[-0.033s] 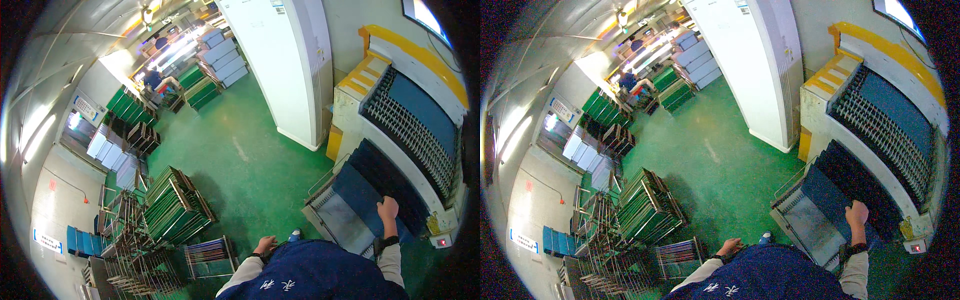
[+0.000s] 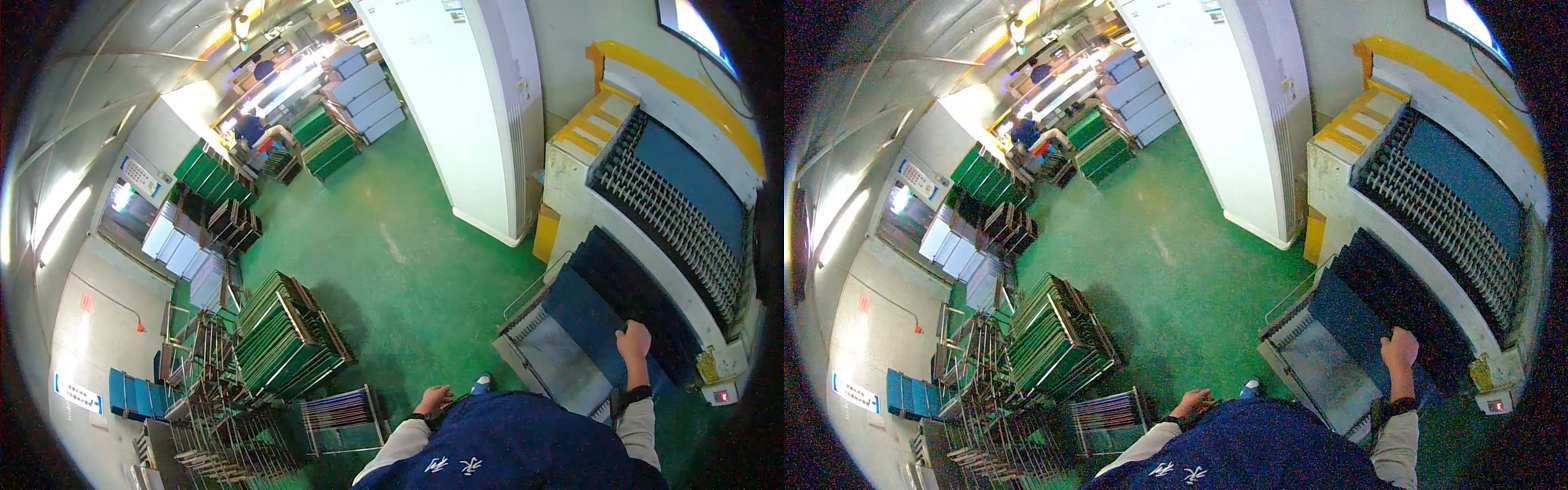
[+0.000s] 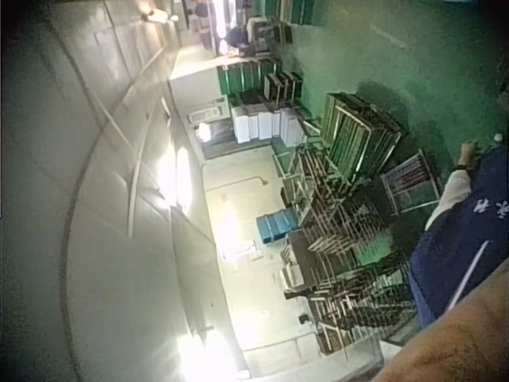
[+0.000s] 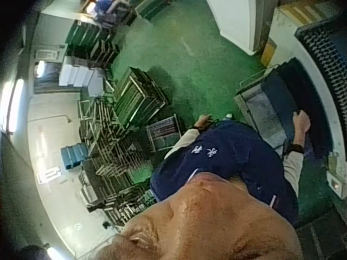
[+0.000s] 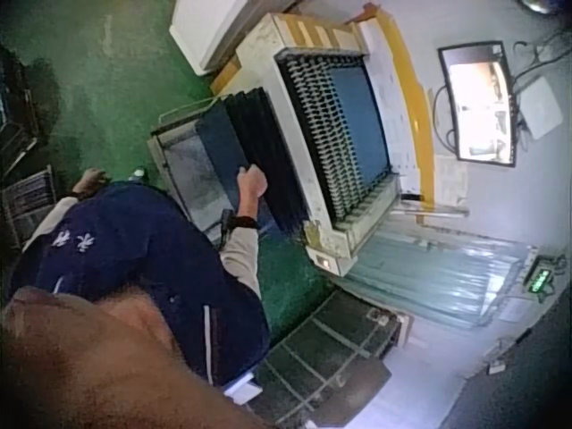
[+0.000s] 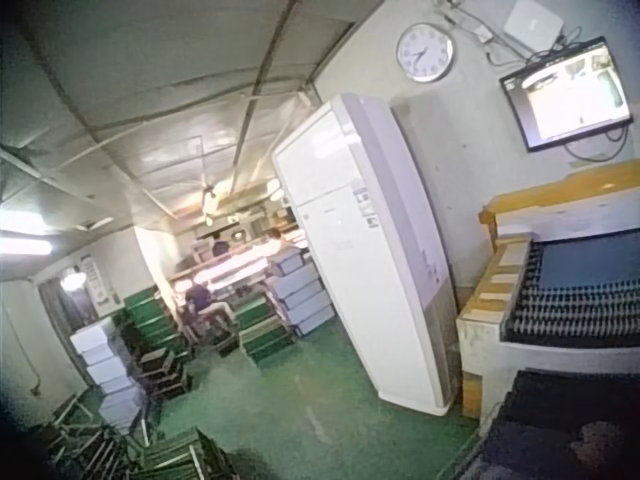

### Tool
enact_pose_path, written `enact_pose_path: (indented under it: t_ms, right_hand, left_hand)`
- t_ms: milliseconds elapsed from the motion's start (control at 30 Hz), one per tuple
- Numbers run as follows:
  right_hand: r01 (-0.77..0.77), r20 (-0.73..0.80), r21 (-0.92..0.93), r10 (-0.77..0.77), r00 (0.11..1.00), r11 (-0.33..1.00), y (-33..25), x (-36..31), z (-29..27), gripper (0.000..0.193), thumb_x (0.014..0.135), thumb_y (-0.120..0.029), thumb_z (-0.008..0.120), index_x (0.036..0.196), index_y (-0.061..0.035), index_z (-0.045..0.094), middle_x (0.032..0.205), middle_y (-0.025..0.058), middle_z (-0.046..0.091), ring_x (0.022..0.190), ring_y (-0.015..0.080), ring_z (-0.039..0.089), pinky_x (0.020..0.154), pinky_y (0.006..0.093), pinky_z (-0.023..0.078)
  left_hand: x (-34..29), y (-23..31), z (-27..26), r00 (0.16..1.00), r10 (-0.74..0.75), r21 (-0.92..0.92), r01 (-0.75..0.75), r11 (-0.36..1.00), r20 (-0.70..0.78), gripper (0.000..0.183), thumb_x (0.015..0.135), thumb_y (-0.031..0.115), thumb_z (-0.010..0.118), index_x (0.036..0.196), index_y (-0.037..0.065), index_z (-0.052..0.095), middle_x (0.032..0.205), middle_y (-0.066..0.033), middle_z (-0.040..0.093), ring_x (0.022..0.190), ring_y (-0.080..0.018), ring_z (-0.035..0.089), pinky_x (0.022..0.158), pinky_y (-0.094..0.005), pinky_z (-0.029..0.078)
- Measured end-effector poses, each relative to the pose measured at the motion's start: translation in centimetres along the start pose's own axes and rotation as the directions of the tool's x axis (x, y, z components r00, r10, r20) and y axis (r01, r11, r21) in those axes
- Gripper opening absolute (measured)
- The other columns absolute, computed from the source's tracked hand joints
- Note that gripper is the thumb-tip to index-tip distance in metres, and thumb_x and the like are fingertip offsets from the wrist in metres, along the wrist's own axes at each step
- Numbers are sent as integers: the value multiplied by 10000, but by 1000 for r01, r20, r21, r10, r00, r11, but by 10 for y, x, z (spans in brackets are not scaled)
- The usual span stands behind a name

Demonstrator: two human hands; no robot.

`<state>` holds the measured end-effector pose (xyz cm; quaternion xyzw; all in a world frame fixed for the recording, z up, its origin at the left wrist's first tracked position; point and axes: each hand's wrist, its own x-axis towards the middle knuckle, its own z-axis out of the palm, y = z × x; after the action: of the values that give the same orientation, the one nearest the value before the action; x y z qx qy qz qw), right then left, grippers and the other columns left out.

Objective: Loading blue rectangular panels from a rack into a processing machine.

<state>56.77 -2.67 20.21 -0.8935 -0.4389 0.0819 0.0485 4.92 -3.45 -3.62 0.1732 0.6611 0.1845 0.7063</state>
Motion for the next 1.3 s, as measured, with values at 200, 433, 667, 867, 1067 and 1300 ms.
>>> enact_pose_path:
  t_ms: [200, 433, 667, 867, 1067, 1300]
  right_hand:
    - [25, -43, 34, -23, 999, 999, -1, -2, 0, 371, 646, -200, 667, 945, 8, 601, 911, 193, 598, 874, 326, 570, 767, 387, 445]
    - [-2, 5, -12, 2, 1000, 1000, 0, -1, 2, 375, 673, -251, 681, 963, -32, 586, 934, 153, 595, 879, 298, 567, 763, 381, 446]
    - [16, -28, -3, -16, 999, 1000, 5, 0, 8, 371, 661, -240, 688, 950, -29, 588, 919, 154, 597, 872, 301, 568, 756, 383, 446]
    - [2, -26, -5, -2, 1000, 1000, 1, 0, 5, 369, 657, -244, 692, 945, -36, 591, 915, 144, 599, 877, 293, 568, 760, 380, 444]
    - [7, -36, -19, -8, 999, 1000, 3, 1, 6, 363, 657, -251, 693, 932, -37, 594, 898, 146, 601, 863, 296, 573, 747, 380, 450]
    - [-30, 28, 9, 30, 999, 1000, -8, -2, -9, 379, 652, -216, 670, 963, -10, 600, 929, 178, 598, 896, 312, 563, 781, 380, 439]
  left_hand:
    - [4, -4, -2, 1000, 9, 31, -9, 999, -4, 422, 819, 253, 556, 1132, -13, 457, 992, -139, 581, 723, -210, 588, 542, -293, 485]
    - [-5, 0, 1, 999, 21, -9, -21, 1000, 34, 385, 829, 241, 538, 1091, -30, 463, 996, -148, 567, 660, -195, 567, 473, -271, 450]
    - [-11, 6, 6, 1000, 11, 19, -11, 1000, -2, 377, 827, 239, 541, 1081, -28, 463, 996, -149, 560, 665, -199, 563, 467, -269, 444]
    - [-6, 2, 2, 1000, 12, -6, -12, 1000, 6, 375, 826, 244, 546, 1073, -27, 467, 991, -151, 562, 698, -218, 575, 501, -274, 460]
    - [-5, 3, 2, 1000, 21, -1, -21, 1000, 18, 375, 827, 240, 548, 1069, -34, 465, 970, -146, 573, 655, -193, 572, 447, -262, 444]
    - [-4, 2, 2, 1000, 10, 38, -9, 999, -18, 377, 828, 251, 546, 1090, -9, 469, 967, -135, 582, 651, -183, 572, 440, -254, 439]
